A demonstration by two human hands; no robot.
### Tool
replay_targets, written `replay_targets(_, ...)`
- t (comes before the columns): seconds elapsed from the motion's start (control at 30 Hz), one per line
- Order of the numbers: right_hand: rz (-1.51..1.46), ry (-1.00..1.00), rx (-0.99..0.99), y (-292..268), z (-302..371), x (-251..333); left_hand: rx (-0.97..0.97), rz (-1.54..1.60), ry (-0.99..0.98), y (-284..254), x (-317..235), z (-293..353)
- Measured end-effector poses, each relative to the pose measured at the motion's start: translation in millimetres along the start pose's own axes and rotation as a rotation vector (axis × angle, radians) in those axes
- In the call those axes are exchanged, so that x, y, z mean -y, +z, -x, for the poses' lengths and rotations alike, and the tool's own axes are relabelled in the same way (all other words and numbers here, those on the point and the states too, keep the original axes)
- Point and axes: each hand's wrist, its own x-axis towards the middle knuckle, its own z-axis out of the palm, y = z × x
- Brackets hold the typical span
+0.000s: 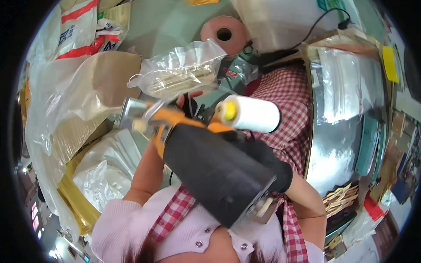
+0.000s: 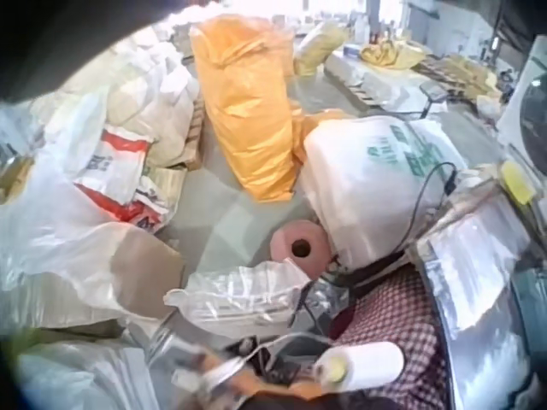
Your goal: Bundling wooden sticks and sealing them in plastic bags at a packaging station.
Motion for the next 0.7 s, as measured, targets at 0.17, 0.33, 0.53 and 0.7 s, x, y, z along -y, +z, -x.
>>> replay_targets(0.17, -0.162, -0.167, 0.292, 9.1, -35.9, 60.0, 0.239, -0.972, -0.299, 45.4, -47.3, -49.9)
replay_targets(0.33, 0.043, -0.461, 0.212, 24.6, -57.1, 66.7, 0.323, -1.053, -0.214, -95.5, 10.2, -79.4)
replay_targets(0.53, 0.045, -0.485, 0.150, 6.7, -62.5, 86.4, -0.078, -1.189, 0.185, -434.0, 21.3, 147.2)
replay_targets(0.7, -0.019, -0.220, 0.098, 1.2, -59.0, 52.4, -0.145, -2.111, 0.274, -295.7, -0.1, 21.1)
